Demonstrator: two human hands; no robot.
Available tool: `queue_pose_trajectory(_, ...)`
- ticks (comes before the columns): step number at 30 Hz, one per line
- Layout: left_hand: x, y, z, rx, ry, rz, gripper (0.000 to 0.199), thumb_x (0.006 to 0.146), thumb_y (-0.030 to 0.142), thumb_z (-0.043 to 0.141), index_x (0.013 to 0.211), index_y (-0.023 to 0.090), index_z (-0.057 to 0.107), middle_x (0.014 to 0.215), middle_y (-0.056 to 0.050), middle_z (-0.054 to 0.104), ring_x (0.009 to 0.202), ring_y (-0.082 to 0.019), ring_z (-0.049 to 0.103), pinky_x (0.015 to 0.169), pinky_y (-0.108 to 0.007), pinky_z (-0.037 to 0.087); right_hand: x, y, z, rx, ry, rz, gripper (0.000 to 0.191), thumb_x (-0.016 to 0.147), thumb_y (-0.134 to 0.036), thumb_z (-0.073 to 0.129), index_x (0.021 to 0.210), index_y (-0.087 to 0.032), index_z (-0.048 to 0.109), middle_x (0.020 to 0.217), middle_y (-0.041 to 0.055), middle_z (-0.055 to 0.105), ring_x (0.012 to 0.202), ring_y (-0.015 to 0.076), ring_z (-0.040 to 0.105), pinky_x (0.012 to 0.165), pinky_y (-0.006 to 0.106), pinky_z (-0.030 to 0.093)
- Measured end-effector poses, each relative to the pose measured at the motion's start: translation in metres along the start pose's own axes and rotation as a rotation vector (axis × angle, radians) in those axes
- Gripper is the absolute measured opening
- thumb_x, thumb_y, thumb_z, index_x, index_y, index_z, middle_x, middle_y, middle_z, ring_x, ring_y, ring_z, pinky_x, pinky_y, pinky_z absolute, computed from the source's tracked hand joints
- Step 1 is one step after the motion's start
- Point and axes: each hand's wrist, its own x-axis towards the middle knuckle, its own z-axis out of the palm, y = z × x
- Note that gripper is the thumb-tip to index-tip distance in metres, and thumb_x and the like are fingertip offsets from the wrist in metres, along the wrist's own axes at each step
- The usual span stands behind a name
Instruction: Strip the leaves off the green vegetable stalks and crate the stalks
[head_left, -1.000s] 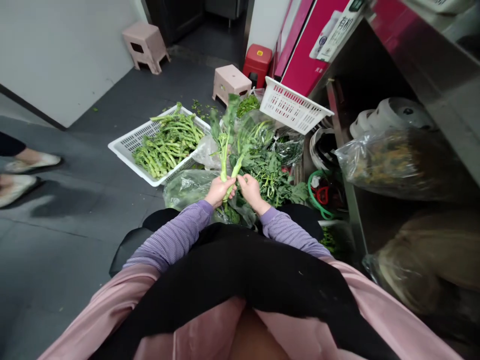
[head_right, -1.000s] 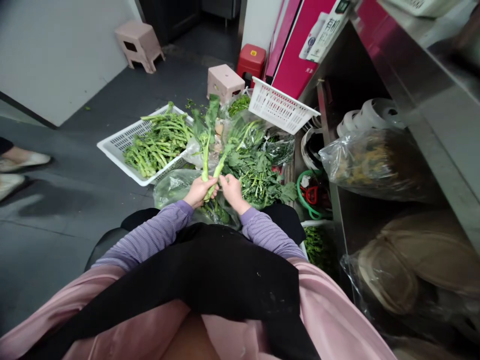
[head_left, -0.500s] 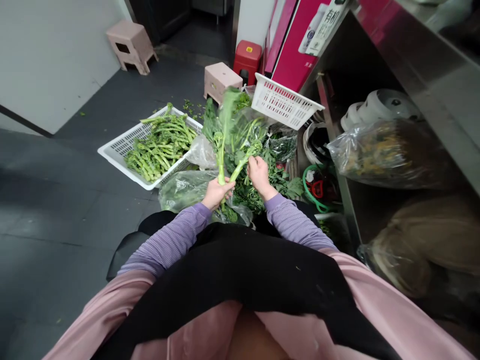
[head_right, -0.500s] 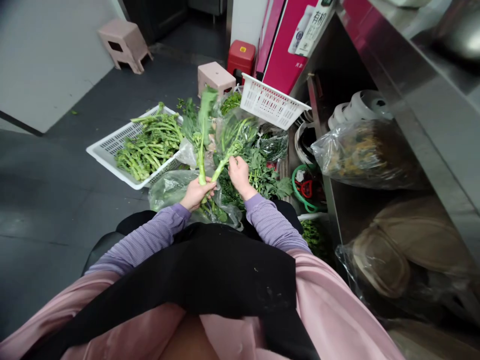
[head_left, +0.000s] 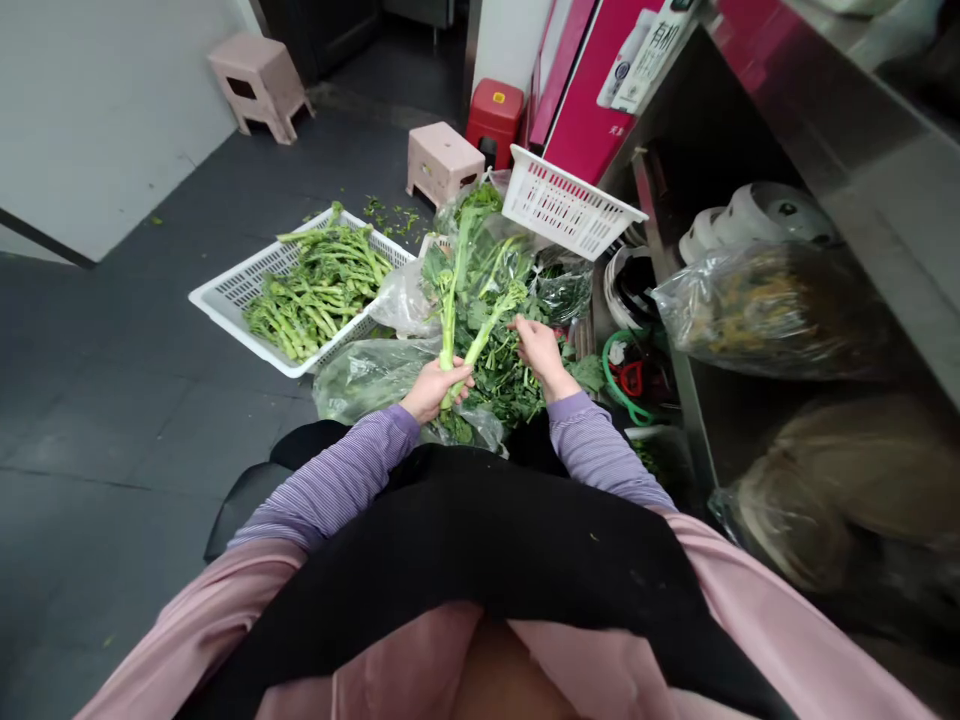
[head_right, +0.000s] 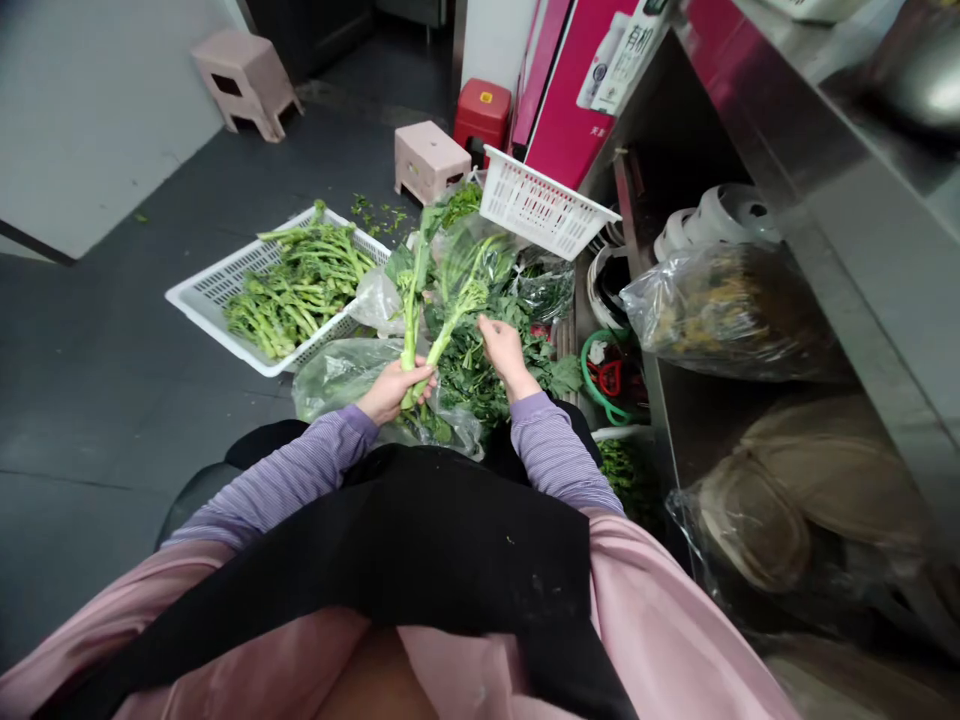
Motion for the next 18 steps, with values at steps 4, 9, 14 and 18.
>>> queue_pose_trajectory(4,-0.002,0.0,0.002,-0.017,-0.046,-0.005,0.045,0.062,0.036,0.078,0.087,0.015,0.047,0.063,-0.001,0.061,0.044,-0.009,0.053,0.037,-0.019,0.038,-0.015,-0.025,0.017,0.457,-0.093,-0.106,0.037,0.072,-0.053,0.063,0.075,-0.023,0.042,0.044,-0.0123,0.028,0.034,0.0042,0.025,0.036,0.018,0.019)
queue_pose_trajectory(9,-0.007,0.002,0.003,-0.098,-0.251,-0.071,0.046,0.062,0.042,0.077,0.086,0.013,0.051,0.062,-0.001,0.059,0.044,-0.01,0.052,0.038,-0.02,0.037,-0.033,-0.031,0.032,0.712,-0.313,-0.012,0.032,0.072,-0.041,0.064,0.075,-0.022,0.038,0.048,-0.0129,0.032,0.031,0.0018,0.021,0.031,0.016,0.014)
queue_pose_trajectory(14,-0.005,0.001,0.004,0.138,-0.027,0.084,0.041,0.063,0.036,0.075,0.09,0.013,0.053,0.066,-0.001,0.061,0.049,-0.009,0.052,0.045,-0.02,0.038,-0.036,-0.016,0.031,0.562,-0.175,-0.013,0.02,0.072,-0.033,0.06,0.077,-0.019,0.047,0.047,-0.0108,0.041,0.03,0.0029,0.031,0.029,0.017,0.017)
queue_pose_trajectory(18,0.009,-0.006,-0.004,0.406,0.308,0.286,0.034,0.062,0.027,0.074,0.09,0.013,0.061,0.074,-0.002,0.064,0.064,-0.011,0.057,0.064,-0.023,0.044,-0.03,-0.018,0.022,0.566,-0.088,-0.085,0.022,0.072,-0.032,0.059,0.087,-0.021,0.047,0.059,-0.0089,0.05,0.03,0.0024,0.032,0.029,0.018,0.016)
